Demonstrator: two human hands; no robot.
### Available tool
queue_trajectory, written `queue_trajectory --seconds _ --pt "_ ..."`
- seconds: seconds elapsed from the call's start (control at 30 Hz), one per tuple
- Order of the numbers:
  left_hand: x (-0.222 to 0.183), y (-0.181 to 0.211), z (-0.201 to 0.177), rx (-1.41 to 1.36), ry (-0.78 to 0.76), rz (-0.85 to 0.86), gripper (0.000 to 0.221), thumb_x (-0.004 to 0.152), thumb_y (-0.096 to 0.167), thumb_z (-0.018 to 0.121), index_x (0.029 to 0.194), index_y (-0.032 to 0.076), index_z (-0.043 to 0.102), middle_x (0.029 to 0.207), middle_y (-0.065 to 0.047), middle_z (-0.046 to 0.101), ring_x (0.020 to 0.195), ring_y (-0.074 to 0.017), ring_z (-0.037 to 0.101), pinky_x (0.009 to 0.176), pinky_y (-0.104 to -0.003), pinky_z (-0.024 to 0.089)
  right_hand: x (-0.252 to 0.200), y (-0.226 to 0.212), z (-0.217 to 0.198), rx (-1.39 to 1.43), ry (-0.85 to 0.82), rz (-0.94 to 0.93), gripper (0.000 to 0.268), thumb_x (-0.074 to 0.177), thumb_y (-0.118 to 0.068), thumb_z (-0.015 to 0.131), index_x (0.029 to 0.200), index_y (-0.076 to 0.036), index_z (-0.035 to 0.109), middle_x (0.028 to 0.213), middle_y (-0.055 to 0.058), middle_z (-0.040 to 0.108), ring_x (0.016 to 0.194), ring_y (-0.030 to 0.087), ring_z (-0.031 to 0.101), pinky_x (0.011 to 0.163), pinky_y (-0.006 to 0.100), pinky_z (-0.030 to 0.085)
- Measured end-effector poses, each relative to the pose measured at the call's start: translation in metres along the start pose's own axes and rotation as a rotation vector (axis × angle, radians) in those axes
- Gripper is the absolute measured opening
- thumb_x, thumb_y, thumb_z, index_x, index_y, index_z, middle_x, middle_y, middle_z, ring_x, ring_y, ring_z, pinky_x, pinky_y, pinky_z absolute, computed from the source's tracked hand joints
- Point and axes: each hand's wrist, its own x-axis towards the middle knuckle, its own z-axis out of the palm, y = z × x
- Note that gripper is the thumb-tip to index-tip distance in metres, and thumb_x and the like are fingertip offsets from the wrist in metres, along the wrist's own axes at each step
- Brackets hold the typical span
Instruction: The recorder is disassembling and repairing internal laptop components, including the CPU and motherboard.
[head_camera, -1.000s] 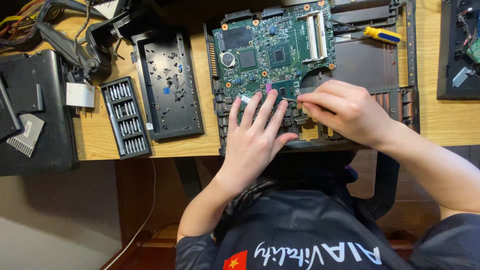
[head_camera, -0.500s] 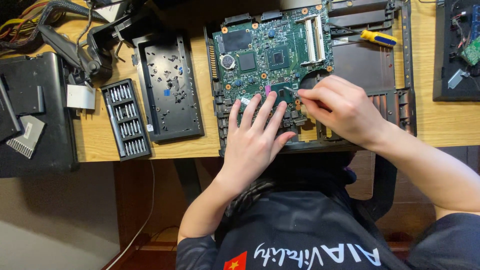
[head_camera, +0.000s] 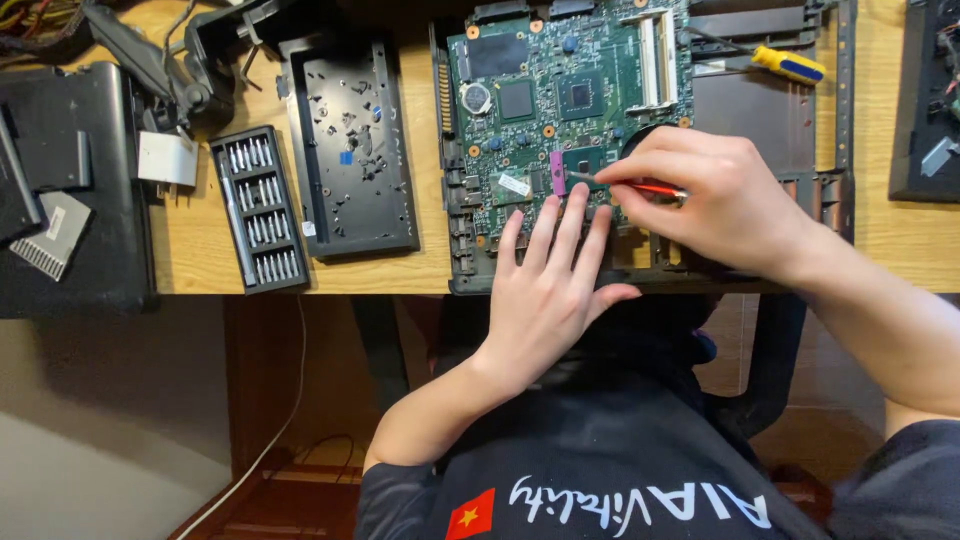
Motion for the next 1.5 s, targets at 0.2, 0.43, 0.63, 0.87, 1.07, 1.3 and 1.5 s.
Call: queue_trajectory --seconds 0.2,0.43,0.63,0.87,1.07,1.3,1.5 --pt "0.000 0.001 0.000 0.009 0.018 -0.015 0.079 0.093 0.063 0.063 0.146 0.005 0.058 0.155 -0.017 0.050 0.141 -0.0319 0.048 0.120 -0.054 0.034 0.018 -0.002 -0.003 -0.004 -0.057 -0.045 0.017 0.095 -0.008 0.073 0.110 -0.003 0.076 0.099 0.010 0.073 0.086 0.023 0.073 0.075 0.031 0.057" --pt "-0.001 0.001 0.003 -0.009 0.030 -0.020 0.077 0.094 0.062 0.064 0.146 0.006 0.059 0.155 -0.016 0.050 0.139 -0.0320 0.048 0.120 -0.053 0.034 0.022 -0.001 0.000 -0.027 -0.069 -0.047 0.014 0.097 -0.009 0.072 0.109 -0.002 0.075 0.102 0.010 0.075 0.089 0.022 0.074 0.077 0.030 0.058" --pt "-0.002 -0.001 0.004 -0.024 0.052 -0.028 0.075 0.094 0.061 0.065 0.146 0.006 0.059 0.154 -0.016 0.051 0.138 -0.0320 0.049 0.120 -0.054 0.034 0.026 -0.002 0.002 -0.034 -0.052 -0.041 0.013 0.098 -0.012 0.075 0.106 -0.001 0.076 0.098 0.010 0.075 0.085 0.022 0.073 0.075 0.031 0.057" --pt "-0.002 0.000 0.004 -0.040 0.057 -0.026 0.075 0.094 0.059 0.068 0.145 0.006 0.060 0.152 -0.016 0.053 0.137 -0.0316 0.050 0.120 -0.053 0.035 0.031 -0.010 0.003 -0.104 -0.081 0.022 0.015 0.098 -0.014 0.075 0.104 -0.001 0.076 0.095 0.013 0.075 0.083 0.025 0.074 0.072 0.032 0.058" --pt "-0.001 0.000 0.003 -0.046 0.066 -0.021 0.073 0.093 0.057 0.070 0.144 0.006 0.060 0.151 -0.016 0.053 0.137 -0.0324 0.049 0.119 -0.053 0.035 0.057 -0.015 -0.010 -0.107 -0.253 -0.007 0.020 0.095 -0.016 0.071 0.107 0.000 0.076 0.097 0.016 0.075 0.084 0.032 0.073 0.073 0.037 0.058" --pt "-0.001 -0.001 0.003 -0.059 0.067 -0.022 0.073 0.093 0.056 0.071 0.145 0.005 0.060 0.153 -0.017 0.052 0.137 -0.0335 0.049 0.119 -0.054 0.035 0.076 -0.015 -0.018 -0.210 -0.478 -0.013 0.025 0.089 -0.017 0.070 0.107 -0.001 0.076 0.092 0.017 0.075 0.079 0.034 0.073 0.072 0.040 0.058" --pt "-0.002 -0.001 0.005 -0.079 0.066 -0.033 0.071 0.095 0.054 0.071 0.146 0.006 0.058 0.155 -0.017 0.050 0.139 -0.0338 0.049 0.119 -0.054 0.036 0.092 -0.034 -0.024 -0.530 -0.623 -0.235 0.026 0.076 -0.015 0.075 0.099 -0.004 0.075 0.087 0.010 0.074 0.088 0.029 0.073 0.074 0.038 0.059"
